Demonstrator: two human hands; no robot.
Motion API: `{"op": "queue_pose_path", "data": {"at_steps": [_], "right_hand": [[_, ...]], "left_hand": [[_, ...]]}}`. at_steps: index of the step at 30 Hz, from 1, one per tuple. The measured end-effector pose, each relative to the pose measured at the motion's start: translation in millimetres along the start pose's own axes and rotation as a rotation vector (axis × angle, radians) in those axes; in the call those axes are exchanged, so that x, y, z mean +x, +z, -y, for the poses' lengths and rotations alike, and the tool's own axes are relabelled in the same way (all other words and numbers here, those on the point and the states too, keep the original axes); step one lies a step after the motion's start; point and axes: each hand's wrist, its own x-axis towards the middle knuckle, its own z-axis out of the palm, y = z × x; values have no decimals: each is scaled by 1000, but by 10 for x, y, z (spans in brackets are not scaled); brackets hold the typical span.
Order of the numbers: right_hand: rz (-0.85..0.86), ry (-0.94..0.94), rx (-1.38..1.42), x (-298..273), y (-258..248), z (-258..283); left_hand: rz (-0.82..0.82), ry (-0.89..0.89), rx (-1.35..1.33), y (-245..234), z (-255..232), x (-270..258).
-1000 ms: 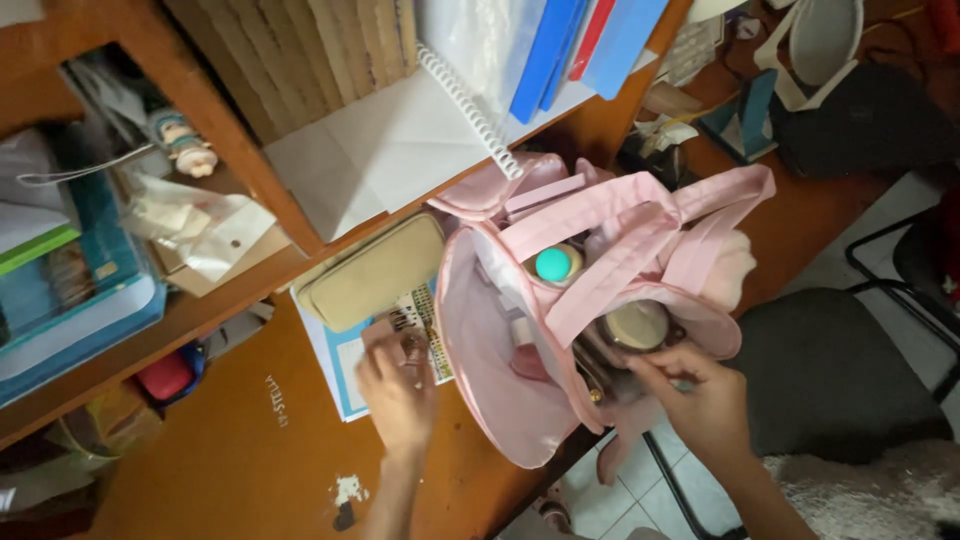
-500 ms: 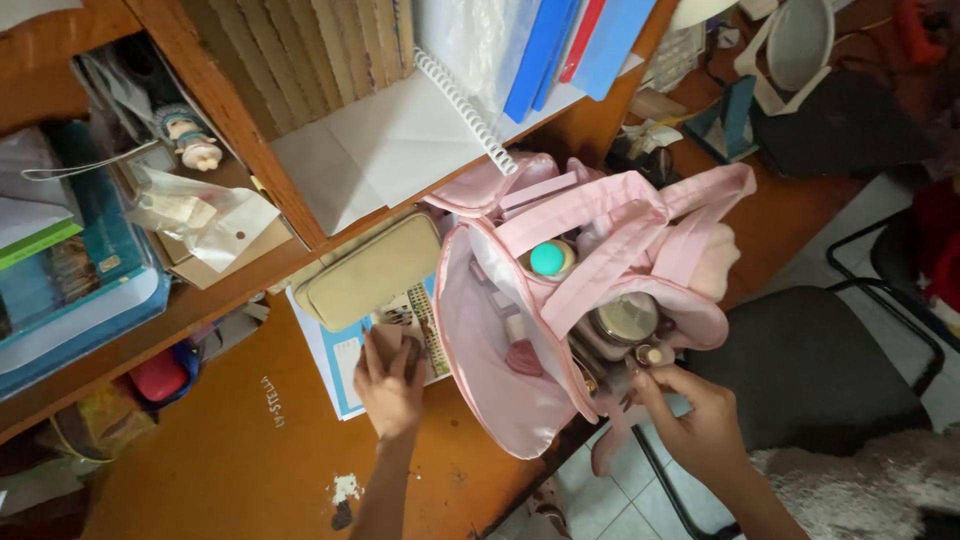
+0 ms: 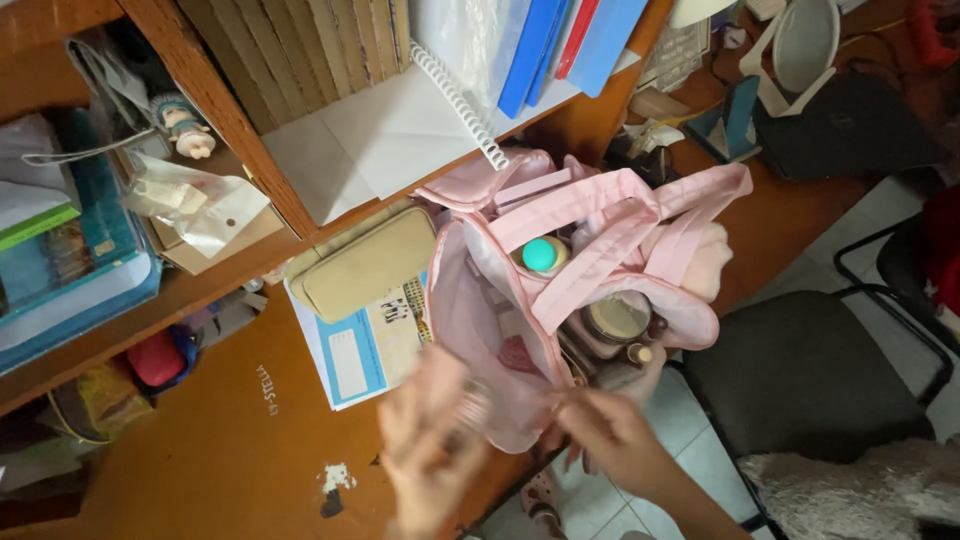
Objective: The person packs various items into a pink tote bag. They place a small container, a round tin, a heart-shaped box, a pen, and other small objects into the bag's compartments and main pocket.
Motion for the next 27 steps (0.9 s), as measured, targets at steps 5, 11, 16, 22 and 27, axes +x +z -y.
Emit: {"op": "queue_pose_path", "data": {"at_steps": [5,11,16,22,27], "right_hand": [[150,9,56,11,-146,-236],[150,89,85,-57,-455,-138],[56,96,176,-70,-694,-60],[-405,-65,-654,175,-848,-452],[-460,-191,-785,437,-575,-622]], "left_hand": [[244,66,-301,114,-625,216],[303,26,-405,384,-762,313],[68,-176,-418,645,-575,180],[-54,-756,-709,758,-438,208],[76,-969,-534,915,-312,124]]}}
